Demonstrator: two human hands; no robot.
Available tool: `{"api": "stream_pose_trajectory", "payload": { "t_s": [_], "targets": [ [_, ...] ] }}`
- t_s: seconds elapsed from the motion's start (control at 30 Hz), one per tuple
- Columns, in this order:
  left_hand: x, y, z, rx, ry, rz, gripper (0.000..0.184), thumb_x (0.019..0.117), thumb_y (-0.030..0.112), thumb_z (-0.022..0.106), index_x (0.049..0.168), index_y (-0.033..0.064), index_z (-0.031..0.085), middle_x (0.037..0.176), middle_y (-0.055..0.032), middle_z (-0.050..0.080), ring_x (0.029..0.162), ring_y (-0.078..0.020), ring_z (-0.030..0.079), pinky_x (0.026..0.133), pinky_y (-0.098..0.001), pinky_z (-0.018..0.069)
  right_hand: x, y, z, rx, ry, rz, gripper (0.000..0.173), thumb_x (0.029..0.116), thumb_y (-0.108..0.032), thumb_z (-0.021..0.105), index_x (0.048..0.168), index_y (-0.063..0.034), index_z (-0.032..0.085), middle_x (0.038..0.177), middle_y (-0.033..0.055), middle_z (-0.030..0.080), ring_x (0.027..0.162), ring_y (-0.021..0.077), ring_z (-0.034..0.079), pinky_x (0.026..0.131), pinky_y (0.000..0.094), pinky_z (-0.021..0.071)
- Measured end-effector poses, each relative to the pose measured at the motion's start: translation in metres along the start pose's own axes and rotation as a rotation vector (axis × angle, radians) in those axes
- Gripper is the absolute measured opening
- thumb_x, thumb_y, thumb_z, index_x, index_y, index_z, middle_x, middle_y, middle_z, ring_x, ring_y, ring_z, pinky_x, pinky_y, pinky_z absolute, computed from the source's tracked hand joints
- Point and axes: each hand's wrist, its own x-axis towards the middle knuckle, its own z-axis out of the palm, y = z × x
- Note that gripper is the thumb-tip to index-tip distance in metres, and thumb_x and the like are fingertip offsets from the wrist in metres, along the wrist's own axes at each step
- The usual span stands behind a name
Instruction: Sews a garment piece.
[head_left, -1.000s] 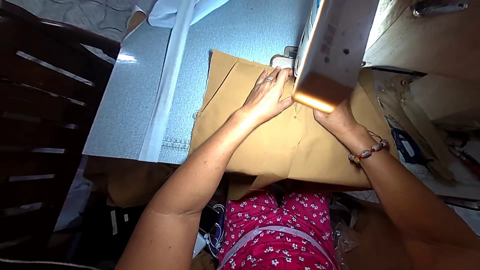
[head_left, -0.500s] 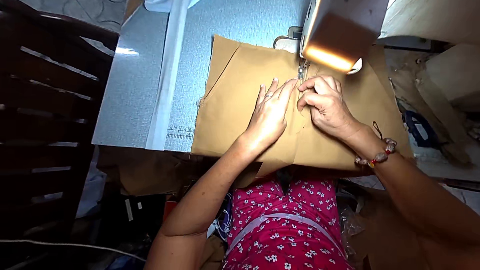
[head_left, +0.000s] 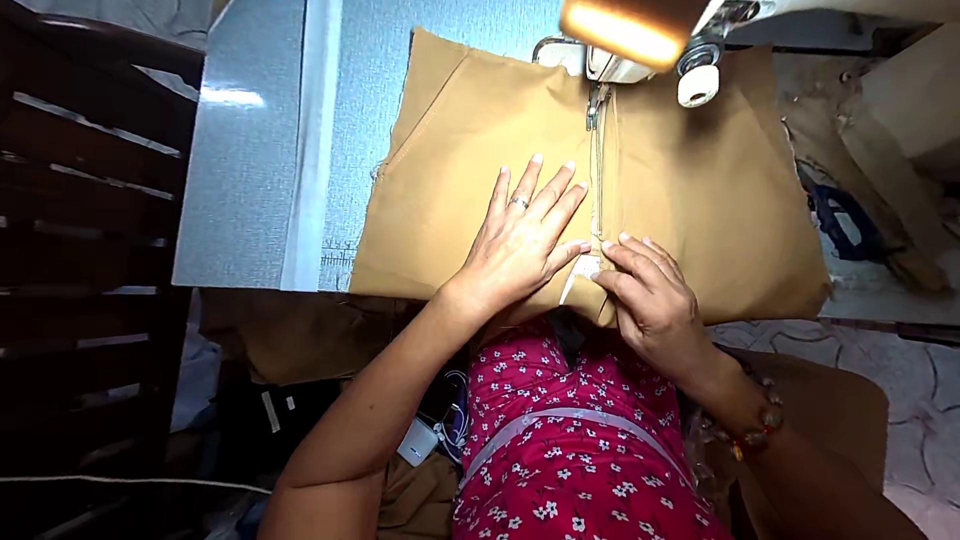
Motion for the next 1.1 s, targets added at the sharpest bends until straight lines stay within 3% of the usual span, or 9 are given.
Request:
{"api": "stream_pose_trajectory", "payload": {
  "t_s": [0.1, 0.17, 0.27, 0.37, 0.53, 0.7, 0.8, 0.97, 1.1],
  "targets": [
    [-0.013, 0.007, -0.001, -0.034, 0.035, 0.027, 0.063, 0.1035, 0.052, 0.045, 0.147, 0.0086, 0.056, 0.159, -0.0125, 0.046, 0.151, -0.045, 0.032, 0.118, -0.0738, 0.0135, -0.004, -0.003, 0.004, 0.004, 0.037, -0.013, 0.022, 0.0917, -0.001, 0.056, 0.098, -0.003, 0.077, 0.122, 0.02, 0.072, 0.124, 0.0408, 0.064, 0.109, 0.0514, 0.0467],
    [-0.019, 0.015, -0.006, -0.124, 0.056, 0.014, 0.048, 0.1005, 0.042, 0.056, 0.129, 0.0059, 0.068, 0.155, -0.0149, 0.051, 0.15, -0.0461, 0.033, 0.119, -0.0719, 0.0153, -0.005, -0.003, 0.006, 0.018, 0.055, -0.008, 0.022, 0.0917, 0.0, 0.056, 0.098, -0.0027, 0.077, 0.122, 0.0199, 0.072, 0.124, 0.0405, 0.064, 0.11, 0.0514, 0.0462],
    [-0.025, 0.025, -0.001, -0.145, 0.172, 0.048, 0.021, 0.0962, 0.023, 0.063, 0.096, 0.0042, 0.073, 0.136, -0.0191, 0.065, 0.138, -0.0449, 0.05, 0.112, -0.0621, 0.037, -0.007, -0.002, 0.009, 0.01, 0.074, -0.011, 0.022, 0.0921, -0.001, 0.056, 0.098, -0.0029, 0.077, 0.122, 0.0198, 0.072, 0.125, 0.0404, 0.063, 0.11, 0.0512, 0.0459],
    [-0.025, 0.039, 0.009, -0.094, 0.256, 0.09, 0.014, 0.091, 0.011, 0.062, 0.082, 0.0025, 0.069, 0.125, -0.0198, 0.071, 0.127, -0.0405, 0.061, 0.102, -0.0535, 0.0475, -0.007, -0.001, 0.008, 0.008, 0.072, -0.007, 0.022, 0.092, -0.001, 0.056, 0.099, -0.0026, 0.077, 0.122, 0.0197, 0.072, 0.126, 0.0407, 0.063, 0.111, 0.0514, 0.0455],
    [-0.023, 0.043, 0.017, -0.023, 0.237, 0.143, 0.022, 0.094, 0.015, 0.058, 0.096, -0.0018, 0.071, 0.125, -0.0204, 0.071, 0.124, -0.0396, 0.064, 0.105, -0.0571, 0.0473, -0.011, -0.005, -0.004, 0.124, 0.015, 0.018, 0.022, 0.0917, -0.003, 0.057, 0.101, -0.0018, 0.077, 0.121, 0.0179, 0.073, 0.124, 0.0374, 0.064, 0.11, 0.053, 0.0462],
    [-0.019, 0.043, 0.024, -0.03, 0.257, 0.09, 0.03, 0.0939, 0.015, 0.053, 0.109, -0.0035, 0.07, 0.12, -0.021, 0.071, 0.12, -0.0428, 0.064, 0.099, -0.0571, 0.0482, -0.025, 0.027, -0.062, -0.009, 0.176, 0.166, 0.022, 0.0932, 0.0, 0.058, 0.103, 0.0012, 0.077, 0.11, 0.0162, 0.075, 0.109, 0.0244, 0.072, 0.098, 0.0337, 0.0557],
    [-0.021, 0.039, 0.031, -0.058, 0.299, 0.073, 0.026, 0.0921, 0.011, 0.054, 0.102, -0.0041, 0.073, 0.115, -0.0212, 0.073, 0.117, -0.0439, 0.065, 0.098, -0.0554, 0.0494, -0.041, 0.067, -0.124, -0.347, 0.193, 0.413, 0.023, 0.0961, 0.005, 0.055, 0.11, 0.0065, 0.073, 0.115, 0.0224, 0.072, 0.11, 0.0344, 0.07, 0.099, 0.0429, 0.0538],
    [-0.023, 0.039, 0.034, -0.102, 0.335, 0.015, 0.033, 0.0903, 0.011, 0.058, 0.115, -0.0076, 0.069, 0.121, -0.0263, 0.07, 0.119, -0.0483, 0.063, 0.1, -0.0593, 0.0473, -0.065, 0.147, -0.198, -0.476, 0.043, 0.94, 0.031, 0.1004, 0.001, 0.05, 0.127, 0.008, 0.066, 0.128, 0.0337, 0.063, 0.121, 0.0517, 0.06, 0.104, 0.0644, 0.0426],
    [-0.022, 0.044, 0.03, -0.16, 0.293, -0.012, 0.04, 0.0863, 0.006, 0.062, 0.124, -0.0076, 0.067, 0.126, -0.0281, 0.066, 0.119, -0.0498, 0.06, 0.099, -0.0634, 0.0445, -0.086, 0.161, -0.2, -0.546, -0.052, 0.857, 0.034, 0.1037, -0.003, 0.049, 0.133, 0.0086, 0.061, 0.129, 0.037, 0.06, 0.122, 0.0558, 0.057, 0.104, 0.0666, 0.0426]
  ]
}}
